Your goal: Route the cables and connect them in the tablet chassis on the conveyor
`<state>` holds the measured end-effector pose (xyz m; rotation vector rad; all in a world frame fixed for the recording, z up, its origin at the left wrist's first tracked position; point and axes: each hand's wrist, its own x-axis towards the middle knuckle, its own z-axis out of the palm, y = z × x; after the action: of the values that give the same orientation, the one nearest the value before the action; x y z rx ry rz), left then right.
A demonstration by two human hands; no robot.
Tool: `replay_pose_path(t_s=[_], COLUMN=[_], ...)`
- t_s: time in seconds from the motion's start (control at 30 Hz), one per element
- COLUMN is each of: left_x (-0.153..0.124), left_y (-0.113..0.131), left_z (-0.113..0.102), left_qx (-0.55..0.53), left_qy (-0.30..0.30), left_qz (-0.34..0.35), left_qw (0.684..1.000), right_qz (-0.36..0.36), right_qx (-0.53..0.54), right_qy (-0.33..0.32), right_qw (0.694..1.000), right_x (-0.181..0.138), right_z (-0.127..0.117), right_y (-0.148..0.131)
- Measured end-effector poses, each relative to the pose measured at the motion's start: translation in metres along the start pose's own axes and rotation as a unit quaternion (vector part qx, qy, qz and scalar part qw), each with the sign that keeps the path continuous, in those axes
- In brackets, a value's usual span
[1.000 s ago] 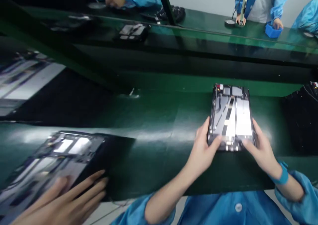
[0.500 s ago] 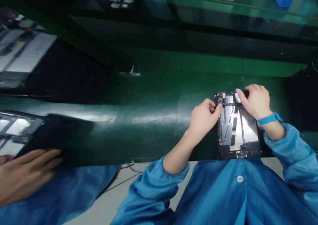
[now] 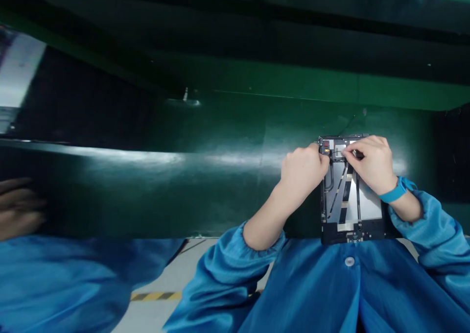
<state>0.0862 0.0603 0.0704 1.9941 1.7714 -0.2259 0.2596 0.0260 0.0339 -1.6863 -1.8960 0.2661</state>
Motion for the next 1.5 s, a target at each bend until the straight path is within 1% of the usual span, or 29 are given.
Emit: replay_pose_path(t_s=[0.1, 0.2, 0.3, 0.33, 0.37, 0.4, 0.43, 0.5, 0.53, 0.57, 0.63, 0.7, 0.77, 0.8, 0.87, 0.9, 0.97, 1.03, 1.27, 1.4, 1.5], left_x=[-0.005, -0.015, -0.022, -0.022, -0.022, -0.021, -0.019, -0.017, -0.016, -0.015, -0.013, -0.011, -0.008, -0.006, -0.001, 0.001, 0.003, 0.004, 0.008, 0.012, 0.012], left_y=[-0.013, -0.034, -0.053, -0.057, -0.059, -0.060, -0.059, -0.056, -0.054, -0.052, -0.050, -0.050, -0.053, -0.055, -0.059, -0.061, -0.063, -0.064, -0.063, -0.063, -0.062], left_z=[0.002, 0.009, 0.021, 0.026, 0.030, 0.034, 0.036, 0.038, 0.037, 0.035, 0.032, 0.031, 0.031, 0.032, 0.034, 0.035, 0.036, 0.035, 0.029, 0.025, 0.026], left_qx=[-0.044, -0.107, -0.075, -0.062, -0.062, -0.079, -0.108, -0.172, -0.198, -0.220, -0.254, -0.286, -0.338, -0.370, -0.433, -0.457, -0.483, -0.492, -0.500, -0.506, -0.522], left_qy=[0.027, 0.056, 0.035, 0.033, 0.044, 0.070, 0.106, 0.173, 0.190, 0.192, 0.176, 0.139, 0.076, 0.040, -0.021, -0.038, -0.057, -0.069, -0.101, -0.121, -0.125], left_qz=[-0.006, -0.012, -0.051, -0.053, -0.043, -0.019, 0.013, 0.083, 0.115, 0.143, 0.177, 0.177, 0.153, 0.140, 0.126, 0.125, 0.130, 0.138, 0.135, 0.123, 0.106], left_qw=[0.999, 0.993, 0.995, 0.996, 0.996, 0.994, 0.988, 0.966, 0.955, 0.946, 0.935, 0.931, 0.926, 0.918, 0.892, 0.880, 0.864, 0.857, 0.849, 0.845, 0.837], right_qz=[-0.011, -0.004, 0.002, 0.004, 0.004, 0.004, 0.003, 0.000, -0.002, -0.003, -0.007, -0.014, -0.022, -0.025, -0.028, -0.029, -0.030, -0.028, -0.018, -0.012, -0.004], right_qx=[0.030, 0.050, 0.059, 0.063, 0.066, 0.068, 0.068, 0.057, 0.046, 0.034, 0.014, 0.007, 0.011, 0.014, 0.024, 0.029, 0.035, 0.037, 0.044, 0.048, 0.052], right_qy=[-0.003, -0.019, -0.040, -0.045, -0.049, -0.051, -0.053, -0.063, -0.072, -0.083, -0.106, -0.122, -0.128, -0.128, -0.125, -0.123, -0.117, -0.114, -0.116, -0.118, -0.119], right_qw=[0.999, 0.999, 0.997, 0.997, 0.997, 0.996, 0.996, 0.996, 0.996, 0.996, 0.994, 0.992, 0.991, 0.991, 0.991, 0.992, 0.992, 0.992, 0.992, 0.992, 0.992], right_x=[-0.013, -0.020, -0.019, -0.018, -0.017, -0.016, -0.015, -0.014, -0.014, -0.015, -0.017, -0.019, -0.022, -0.023, -0.026, -0.027, -0.028, -0.029, -0.030, -0.031, -0.032], right_z=[-0.010, -0.017, -0.020, -0.020, -0.019, -0.018, -0.017, -0.017, -0.018, -0.019, -0.024, -0.029, -0.033, -0.034, -0.034, -0.033, -0.030, -0.028, -0.026, -0.027, -0.027], right_y=[-0.004, -0.008, -0.008, -0.008, -0.008, -0.008, -0.008, -0.009, -0.010, -0.012, -0.016, -0.020, -0.023, -0.023, -0.023, -0.023, -0.021, -0.019, -0.018, -0.017, -0.017])
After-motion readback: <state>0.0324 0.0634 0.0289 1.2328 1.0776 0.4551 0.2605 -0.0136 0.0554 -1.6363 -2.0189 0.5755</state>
